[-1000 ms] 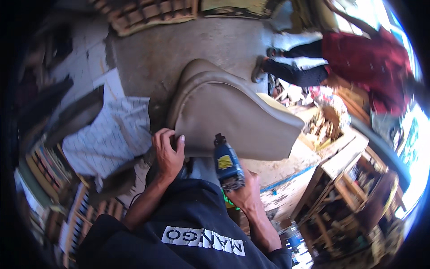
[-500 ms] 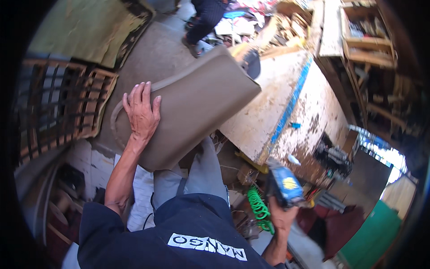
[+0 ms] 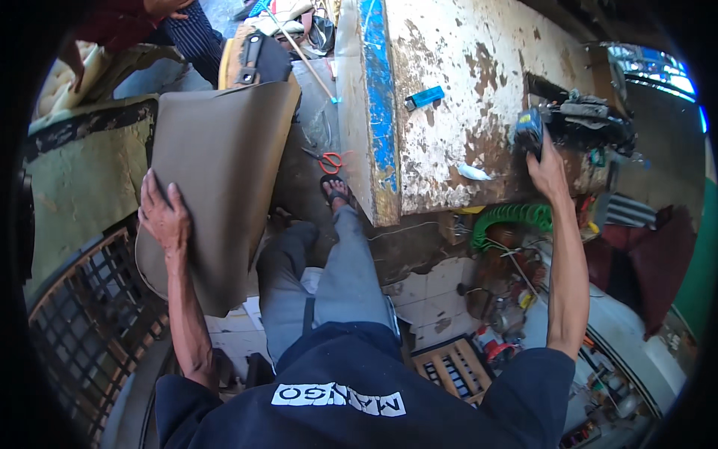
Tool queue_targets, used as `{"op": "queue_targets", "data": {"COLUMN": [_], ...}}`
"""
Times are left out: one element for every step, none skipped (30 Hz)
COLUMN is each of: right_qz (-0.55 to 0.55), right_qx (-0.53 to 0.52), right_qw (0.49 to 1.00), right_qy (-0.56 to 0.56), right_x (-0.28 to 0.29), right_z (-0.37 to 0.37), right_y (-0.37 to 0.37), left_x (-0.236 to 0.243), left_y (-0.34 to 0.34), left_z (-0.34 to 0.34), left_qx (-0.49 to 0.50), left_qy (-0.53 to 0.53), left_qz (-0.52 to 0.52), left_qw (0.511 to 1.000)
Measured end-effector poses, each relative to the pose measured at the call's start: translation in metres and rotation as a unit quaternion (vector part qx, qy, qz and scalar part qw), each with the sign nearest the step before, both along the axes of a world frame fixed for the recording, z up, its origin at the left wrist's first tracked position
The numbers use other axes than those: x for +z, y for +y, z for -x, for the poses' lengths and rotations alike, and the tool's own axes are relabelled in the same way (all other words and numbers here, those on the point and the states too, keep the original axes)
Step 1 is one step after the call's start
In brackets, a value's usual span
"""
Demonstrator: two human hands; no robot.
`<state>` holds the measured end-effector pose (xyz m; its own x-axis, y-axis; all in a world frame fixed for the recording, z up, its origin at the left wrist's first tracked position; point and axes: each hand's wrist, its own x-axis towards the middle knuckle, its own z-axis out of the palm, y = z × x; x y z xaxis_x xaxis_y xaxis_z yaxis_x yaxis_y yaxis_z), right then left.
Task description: The person reupholsters a chair component by removing old staples with pliers, positioning new fabric over foam, and securing the fabric with a pneumatic stapler. The person uses shears to trim excess fabric along the edges.
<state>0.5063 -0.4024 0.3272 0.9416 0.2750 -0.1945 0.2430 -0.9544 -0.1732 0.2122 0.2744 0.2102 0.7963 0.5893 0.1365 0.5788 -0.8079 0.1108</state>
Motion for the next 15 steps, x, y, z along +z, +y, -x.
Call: {"op": "queue_targets", "data": {"right_qz": [-0.022,0.0,0.012,0.009,0.003,0.038,0.072,0.039,0.01,-0.009,-0.011,0.005,-0.051,-0.042,-0.121], "right_qx": [0.052,0.065,0.011,0.048,0.087,0.067,0.05,0.029,0.007,-0.113,-0.13,-0.192,-0.304,-0.253,-0.278], "right_qw": [0.997,0.995,0.996,0.99,0.98,0.988,0.992,0.991,0.987,0.974,0.948,0.944,0.94,0.966,0.949], "right_qy": [-0.055,-0.074,-0.083,-0.132,-0.181,-0.135,-0.087,-0.121,-0.159,-0.195,-0.289,-0.268,-0.145,-0.025,0.09], "right_x": [-0.021,-0.04,-0.058,-0.068,-0.073,-0.07,-0.058,-0.041,-0.026,-0.022,-0.025,-0.025,-0.03,-0.05,-0.071], "right_z": [-0.01,-0.018,-0.021,-0.023,-0.025,-0.024,-0.018,-0.005,0.018,0.055,0.094,0.139,0.184,0.232,0.274], "right_y": [-0.007,-0.014,-0.028,-0.042,-0.047,-0.044,-0.038,-0.022,-0.009,-0.011,-0.019,-0.011,0.016,0.027,0.084], "left_x": [-0.004,-0.001,0.0,0.002,0.003,0.003,0.006,0.008,0.01,0.007,0.008,0.013,0.018,0.022,0.027], "left_y": [0.016,0.036,0.052,0.059,0.068,0.08,0.091,0.098,0.104,0.107,0.11,0.115,0.123,0.13,0.135], "left_z": [0.002,0.002,0.002,-0.005,-0.009,-0.012,-0.012,-0.011,-0.013,-0.015,-0.017,-0.018,-0.019,-0.022,-0.023], "left_qx": [-0.015,-0.029,-0.043,-0.046,-0.045,-0.052,-0.058,-0.053,-0.05,-0.05,-0.049,-0.036,-0.027,-0.027,-0.029], "left_qy": [-0.005,-0.017,-0.03,-0.018,-0.012,-0.019,-0.025,-0.018,-0.019,-0.021,-0.025,-0.019,-0.03,-0.036,-0.035], "left_qz": [0.007,0.017,0.03,0.022,0.008,0.025,0.041,0.03,0.017,0.046,0.075,0.082,0.072,0.093,0.111], "left_qw": [1.0,0.999,0.998,0.999,0.999,0.998,0.997,0.998,0.998,0.997,0.996,0.996,0.997,0.995,0.993]}}
